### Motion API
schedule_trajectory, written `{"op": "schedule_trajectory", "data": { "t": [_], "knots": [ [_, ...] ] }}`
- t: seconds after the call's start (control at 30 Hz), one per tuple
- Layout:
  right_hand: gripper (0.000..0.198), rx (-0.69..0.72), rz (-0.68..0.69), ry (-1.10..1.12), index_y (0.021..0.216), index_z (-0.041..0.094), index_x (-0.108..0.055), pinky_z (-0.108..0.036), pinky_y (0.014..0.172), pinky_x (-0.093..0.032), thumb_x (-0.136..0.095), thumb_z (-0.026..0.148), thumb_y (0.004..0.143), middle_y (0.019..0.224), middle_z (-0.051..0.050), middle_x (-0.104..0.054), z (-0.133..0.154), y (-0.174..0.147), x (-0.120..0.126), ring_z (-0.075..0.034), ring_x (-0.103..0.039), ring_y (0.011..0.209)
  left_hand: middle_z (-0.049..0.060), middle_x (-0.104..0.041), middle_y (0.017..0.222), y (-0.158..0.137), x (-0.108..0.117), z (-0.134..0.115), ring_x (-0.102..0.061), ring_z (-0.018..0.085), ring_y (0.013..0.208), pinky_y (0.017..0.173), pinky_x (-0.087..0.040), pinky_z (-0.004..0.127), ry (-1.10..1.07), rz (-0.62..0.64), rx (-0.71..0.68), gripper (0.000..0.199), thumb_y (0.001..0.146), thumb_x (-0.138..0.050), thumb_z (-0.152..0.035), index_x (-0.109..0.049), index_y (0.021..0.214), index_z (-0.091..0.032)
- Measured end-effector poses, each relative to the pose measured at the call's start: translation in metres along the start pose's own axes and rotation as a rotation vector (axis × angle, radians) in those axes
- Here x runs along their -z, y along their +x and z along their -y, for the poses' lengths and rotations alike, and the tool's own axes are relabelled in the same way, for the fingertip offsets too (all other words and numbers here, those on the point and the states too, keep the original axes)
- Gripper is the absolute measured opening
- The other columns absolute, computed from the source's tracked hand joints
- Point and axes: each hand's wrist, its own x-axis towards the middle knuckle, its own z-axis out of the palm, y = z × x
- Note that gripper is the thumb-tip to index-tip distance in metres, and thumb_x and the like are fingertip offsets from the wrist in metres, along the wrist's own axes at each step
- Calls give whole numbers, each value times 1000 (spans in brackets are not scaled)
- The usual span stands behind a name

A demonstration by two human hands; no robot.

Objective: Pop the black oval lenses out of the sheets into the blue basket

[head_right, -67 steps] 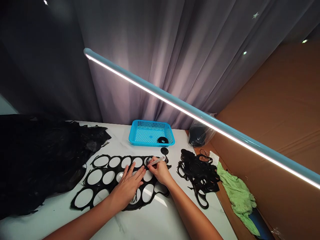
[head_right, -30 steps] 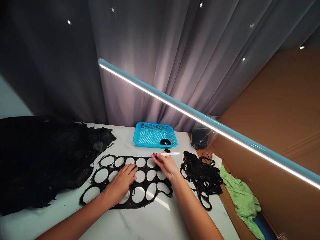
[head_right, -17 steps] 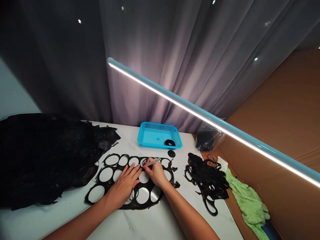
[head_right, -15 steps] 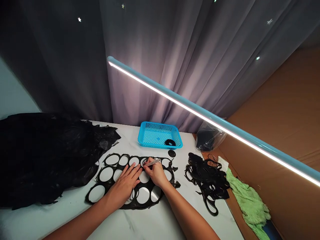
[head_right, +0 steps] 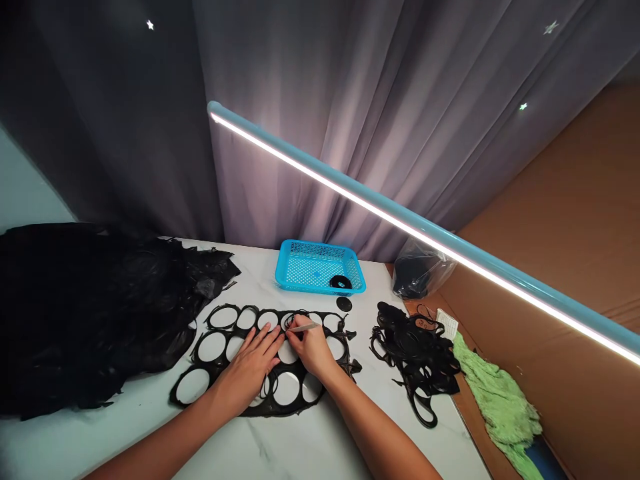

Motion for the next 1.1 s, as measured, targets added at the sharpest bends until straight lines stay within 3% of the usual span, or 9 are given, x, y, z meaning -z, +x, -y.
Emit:
{"op": "schedule_trajectory", "data": {
  "t": [0.2, 0.27, 0.5, 0.57, 0.63, 0.73, 0.9, 0.97, 1.1],
  "knots": [
    [15, 207, 48, -331, 79, 23, -52, -30, 71, -37, -47, 17, 92, 84, -5, -61, 1, -5, -12, -22, -50, 81, 10, -49, 145, -1, 2, 0, -33, 29, 140, 111, -30, 52, -15, 0, 6, 40, 101, -36, -20, -48, 140, -18],
    [16, 190, -54, -364, 76, 23, -52, -30, 69, -37, -47, 17, 90, 81, -4, -60, -4, -1, -4, -21, -49, 78, 10, -48, 145, -1, 3, 1, -33, 29, 140, 111, -30, 52, -22, 4, 5, 40, 101, -36, -21, -49, 139, -19],
    [19, -125, -645, -396, 70, 24, -46, -33, 67, -36, -45, 30, 88, 67, -4, -52, -43, 1, 95, -23, -49, 71, 5, -50, 144, 2, 15, 7, -38, 27, 138, 111, -31, 50, -39, 20, 12, 37, 102, -38, -23, -52, 136, -24],
    [22, -263, -690, -217, 68, 24, -46, -32, 64, -39, -54, 38, 83, 63, -3, -52, -45, -3, 112, -22, -52, 68, 5, -52, 143, 6, 19, 9, -38, 28, 138, 110, -31, 52, -40, 10, 32, 36, 102, -38, -22, -54, 134, -25],
    [26, -348, -600, 35, 70, 23, -49, -31, 59, -43, -61, 45, 78, 66, -3, -58, -40, -6, 111, -22, -56, 65, 7, -52, 142, 8, 23, 8, -37, 30, 138, 110, -32, 54, -41, -4, 44, 35, 102, -38, -22, -54, 133, -22],
    [33, -372, -400, 280, 73, 22, -52, -31, 55, -49, -65, 52, 74, 79, -7, -66, -22, -7, 84, -22, -64, 67, 11, -52, 142, 4, 26, -1, -38, 28, 138, 110, -34, 49, -49, -14, 17, 35, 102, -39, -23, -53, 133, -16],
    [34, -446, 9, 787, 74, 21, -47, -34, 73, -53, -73, 44, 72, 91, -6, -67, 10, -20, 28, -20, -67, 81, 14, -53, 140, -29, 21, -28, -45, 26, 133, 108, -40, 43, -37, -3, -28, 36, 101, -40, -23, -52, 134, -13],
    [31, -418, 104, 782, 74, 21, -46, -33, 76, -51, -71, 39, 76, 87, -4, -66, 18, -30, 16, -19, -65, 81, 14, -47, 145, -40, 20, -34, -42, 26, 136, 108, -41, 43, -27, -11, -31, 40, 100, -40, -21, -46, 139, -14],
    [24, -218, 112, 379, 70, 21, -45, -28, 68, -43, -62, 31, 84, 76, 0, -60, 23, -45, 6, -16, -55, 72, 11, -40, 151, -47, 24, -34, -34, 25, 140, 111, -38, 43, -40, -11, -38, 47, 99, -41, -16, -38, 145, -17]
  ]
}}
